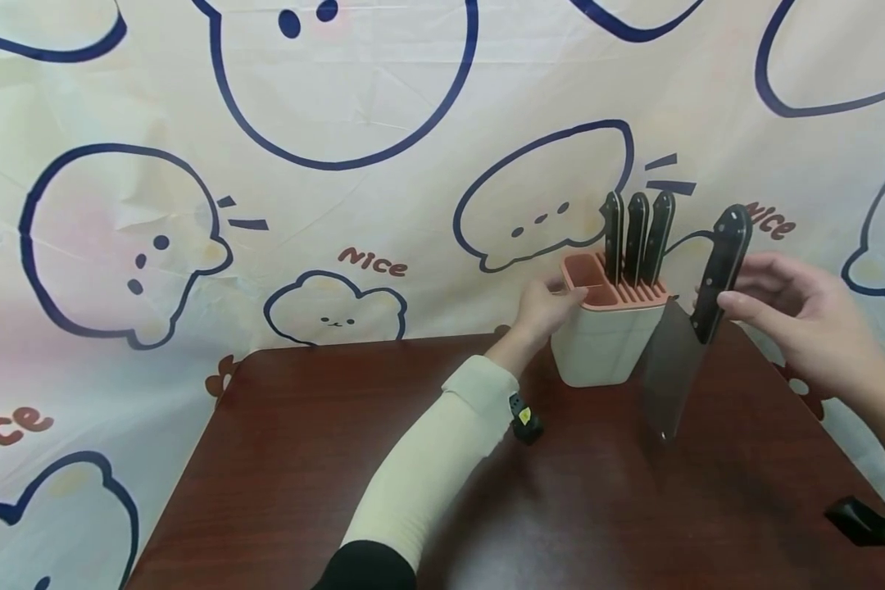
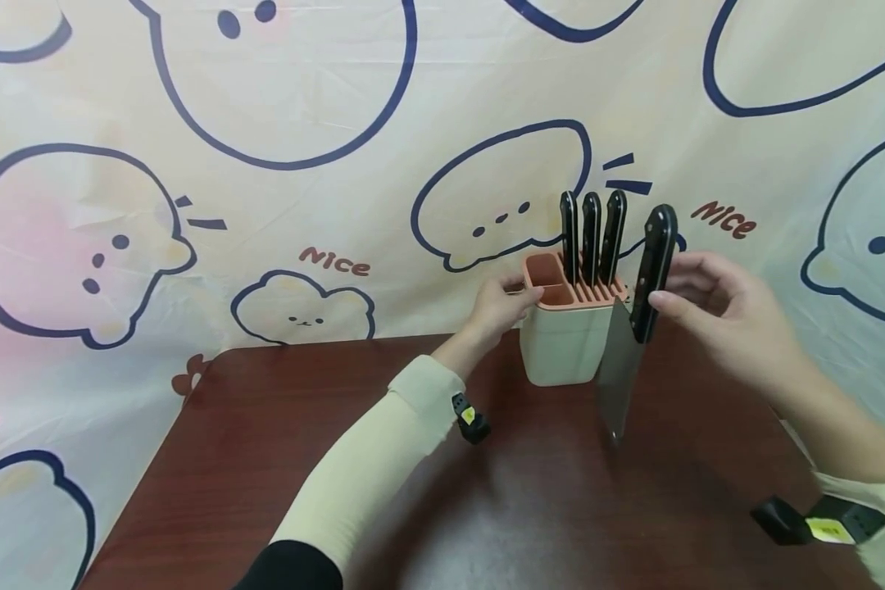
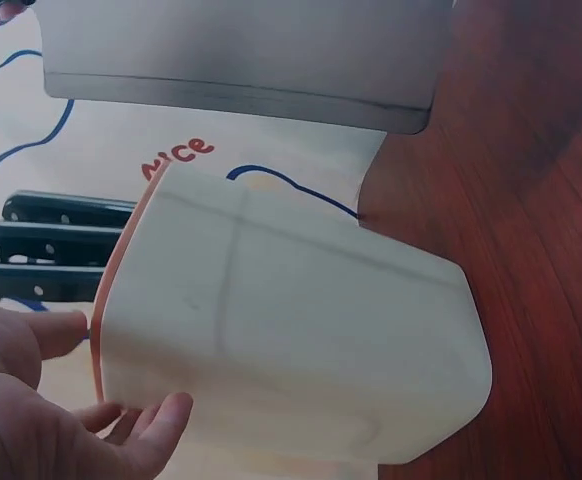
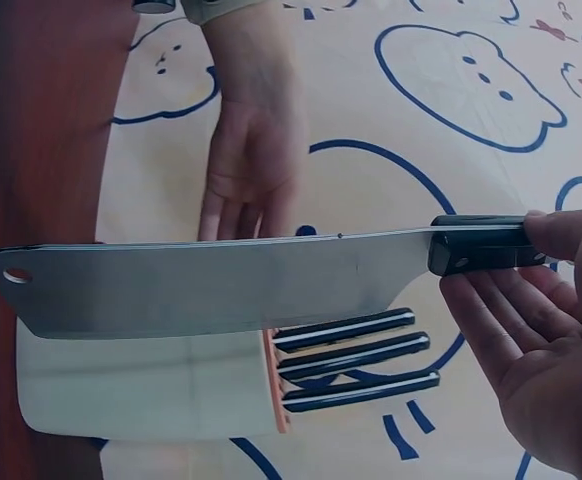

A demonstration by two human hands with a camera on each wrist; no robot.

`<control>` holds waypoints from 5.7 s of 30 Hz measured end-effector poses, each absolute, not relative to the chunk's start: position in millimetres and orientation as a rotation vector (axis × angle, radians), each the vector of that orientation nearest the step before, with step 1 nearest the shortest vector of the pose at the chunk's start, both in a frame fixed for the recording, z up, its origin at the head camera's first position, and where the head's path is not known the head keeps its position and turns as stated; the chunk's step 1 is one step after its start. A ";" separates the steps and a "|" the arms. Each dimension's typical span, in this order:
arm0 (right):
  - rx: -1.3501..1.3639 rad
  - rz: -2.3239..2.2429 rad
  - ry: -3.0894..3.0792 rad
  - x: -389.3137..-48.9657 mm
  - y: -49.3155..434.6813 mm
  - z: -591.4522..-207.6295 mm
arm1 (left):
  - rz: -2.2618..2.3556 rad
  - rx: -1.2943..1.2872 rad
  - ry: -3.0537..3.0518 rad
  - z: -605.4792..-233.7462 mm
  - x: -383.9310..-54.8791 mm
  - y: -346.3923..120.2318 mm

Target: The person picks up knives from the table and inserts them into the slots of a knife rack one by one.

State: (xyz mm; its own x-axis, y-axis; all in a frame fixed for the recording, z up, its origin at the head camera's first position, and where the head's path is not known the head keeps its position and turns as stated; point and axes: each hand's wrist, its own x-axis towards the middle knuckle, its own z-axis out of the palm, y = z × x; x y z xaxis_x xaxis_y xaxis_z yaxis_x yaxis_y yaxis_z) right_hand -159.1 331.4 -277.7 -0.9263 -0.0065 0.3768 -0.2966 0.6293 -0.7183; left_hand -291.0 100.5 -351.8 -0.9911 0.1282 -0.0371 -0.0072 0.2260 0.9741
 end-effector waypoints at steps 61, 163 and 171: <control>0.353 1.255 -2.186 -219.7 370.1 -186.5 | 1.877 0.059 2.426 -354.8 -287.6 110.1; 0.167 1.173 -2.656 -268.2 346.2 -311.5 | 1.869 0.094 2.422 -359.1 -291.5 106.3; 0.176 1.238 -2.657 -267.3 347.6 -320.0 | 1.866 0.101 2.418 -358.7 -291.9 106.0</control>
